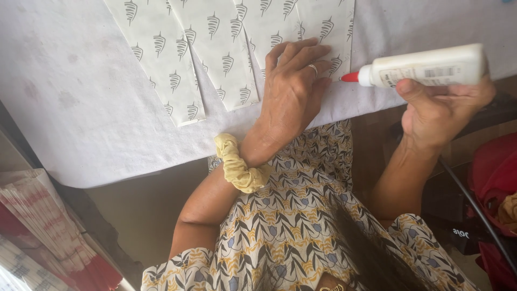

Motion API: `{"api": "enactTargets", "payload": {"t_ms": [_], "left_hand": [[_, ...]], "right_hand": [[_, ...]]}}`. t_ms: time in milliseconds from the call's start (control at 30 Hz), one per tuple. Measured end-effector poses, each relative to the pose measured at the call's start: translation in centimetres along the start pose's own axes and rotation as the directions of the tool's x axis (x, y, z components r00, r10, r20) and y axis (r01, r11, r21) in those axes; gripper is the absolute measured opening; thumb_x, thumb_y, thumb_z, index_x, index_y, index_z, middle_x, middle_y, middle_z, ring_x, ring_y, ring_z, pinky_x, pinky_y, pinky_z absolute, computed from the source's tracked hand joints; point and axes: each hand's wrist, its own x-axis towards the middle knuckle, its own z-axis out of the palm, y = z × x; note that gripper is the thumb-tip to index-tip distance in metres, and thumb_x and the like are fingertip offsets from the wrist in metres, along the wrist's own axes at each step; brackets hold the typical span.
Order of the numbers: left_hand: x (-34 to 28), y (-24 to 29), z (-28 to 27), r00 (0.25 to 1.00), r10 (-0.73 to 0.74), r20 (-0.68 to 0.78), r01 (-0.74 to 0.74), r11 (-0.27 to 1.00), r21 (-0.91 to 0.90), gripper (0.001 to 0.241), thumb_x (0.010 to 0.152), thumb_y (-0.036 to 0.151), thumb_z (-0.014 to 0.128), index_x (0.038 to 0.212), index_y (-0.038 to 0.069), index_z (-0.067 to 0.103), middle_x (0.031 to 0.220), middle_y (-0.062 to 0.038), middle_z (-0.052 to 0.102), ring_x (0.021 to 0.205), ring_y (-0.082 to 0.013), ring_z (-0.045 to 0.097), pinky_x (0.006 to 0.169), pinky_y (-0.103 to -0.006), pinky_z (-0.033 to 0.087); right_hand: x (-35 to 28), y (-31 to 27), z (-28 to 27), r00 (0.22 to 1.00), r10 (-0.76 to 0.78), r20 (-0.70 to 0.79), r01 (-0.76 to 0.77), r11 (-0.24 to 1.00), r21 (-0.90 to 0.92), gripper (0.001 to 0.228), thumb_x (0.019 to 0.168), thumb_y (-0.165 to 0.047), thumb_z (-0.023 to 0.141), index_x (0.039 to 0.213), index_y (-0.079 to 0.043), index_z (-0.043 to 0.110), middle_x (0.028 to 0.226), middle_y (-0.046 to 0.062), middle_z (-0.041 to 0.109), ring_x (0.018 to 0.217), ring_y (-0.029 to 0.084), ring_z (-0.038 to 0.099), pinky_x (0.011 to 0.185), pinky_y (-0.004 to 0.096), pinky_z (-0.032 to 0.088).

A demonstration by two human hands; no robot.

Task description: Aligning, applying glue to, and stacking finished paper wrappers on a workspace.

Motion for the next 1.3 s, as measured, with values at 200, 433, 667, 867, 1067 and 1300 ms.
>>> {"api": "enactTargets", "payload": {"t_ms": [200, 433, 667, 867, 1067, 1300], "left_hand": [[0.3, 0.1, 0.1, 0.999, -0.018, -0.038, 0.018, 1.0, 0.003, 0.017, 0.082, -0.01, 0.072, 0.093, 0.002, 0.077, 0.114, -0.007, 0.073, 0.116, -0.0295, 0.064, 0.106, -0.0484, 0.039], [0.1, -0.2, -0.2, 1.0, 0.007, 0.01, -0.007, 1.0, -0.01, 0.029, 0.084, -0.02, 0.06, 0.101, -0.001, 0.076, 0.119, -0.009, 0.069, 0.118, -0.0309, 0.06, 0.107, -0.0504, 0.039], [-0.1, 0.1, -4.3, 0.999, 0.048, -0.01, -0.048, 0.997, 0.067, 0.037, 0.082, -0.032, 0.062, 0.11, -0.01, 0.073, 0.114, -0.02, 0.073, 0.109, -0.0353, 0.065, 0.087, -0.0413, 0.058], [-2.1, -1.7, -6.0, 0.999, -0.005, 0.034, 0.002, 0.996, 0.09, 0.008, 0.09, -0.004, 0.079, 0.096, -0.007, 0.074, 0.113, -0.016, 0.07, 0.107, -0.0335, 0.059, 0.084, -0.046, 0.047], [-2.6, -1.4, -7.2, 0.99, -0.047, 0.134, 0.039, 0.998, 0.056, 0.027, 0.081, -0.008, 0.074, 0.108, -0.006, 0.074, 0.127, -0.013, 0.066, 0.118, -0.0334, 0.055, 0.094, -0.0464, 0.048], [-2.7, -1.4, -6.9, 0.996, -0.012, 0.083, 0.002, 0.993, 0.118, 0.031, 0.08, 0.002, 0.088, 0.109, -0.001, 0.074, 0.124, -0.012, 0.067, 0.118, -0.0327, 0.058, 0.093, -0.0458, 0.05]], "right_hand": [[0.6, -1.3, 4.3, 0.99, 0.133, 0.042, -0.134, 0.99, 0.033, 0.052, 0.084, 0.012, 0.085, 0.128, -0.001, 0.061, 0.113, 0.016, 0.067, 0.109, 0.036, 0.069, 0.09, 0.049, 0.066], [-0.6, 1.4, -0.9, 0.997, 0.069, -0.034, -0.066, 0.995, 0.079, 0.067, 0.088, 0.03, 0.072, 0.135, -0.01, 0.044, 0.136, 0.022, 0.054, 0.125, 0.045, 0.055, 0.098, 0.063, 0.058], [0.0, 0.7, -1.9, 0.992, 0.12, -0.038, -0.109, 0.97, 0.219, 0.049, 0.103, 0.021, 0.058, 0.138, -0.011, 0.044, 0.156, 0.019, 0.049, 0.144, 0.041, 0.047, 0.122, 0.069, 0.048], [-0.6, 1.3, 3.2, 0.976, 0.218, -0.011, -0.205, 0.934, 0.292, 0.06, 0.085, 0.014, 0.076, 0.13, -0.014, 0.048, 0.138, 0.014, 0.059, 0.126, 0.033, 0.057, 0.104, 0.053, 0.056], [0.0, -0.3, 6.2, 0.981, 0.135, 0.14, -0.144, 0.988, 0.057, 0.08, 0.08, 0.028, 0.077, 0.138, -0.009, 0.035, 0.13, 0.032, 0.051, 0.115, 0.048, 0.057, 0.093, 0.068, 0.06], [0.4, -1.9, 10.2, 0.929, -0.01, 0.369, -0.013, 0.998, 0.059, 0.095, 0.085, 0.026, 0.077, 0.149, -0.026, 0.031, 0.147, 0.021, 0.042, 0.127, 0.043, 0.052, 0.097, 0.062, 0.062]]}}
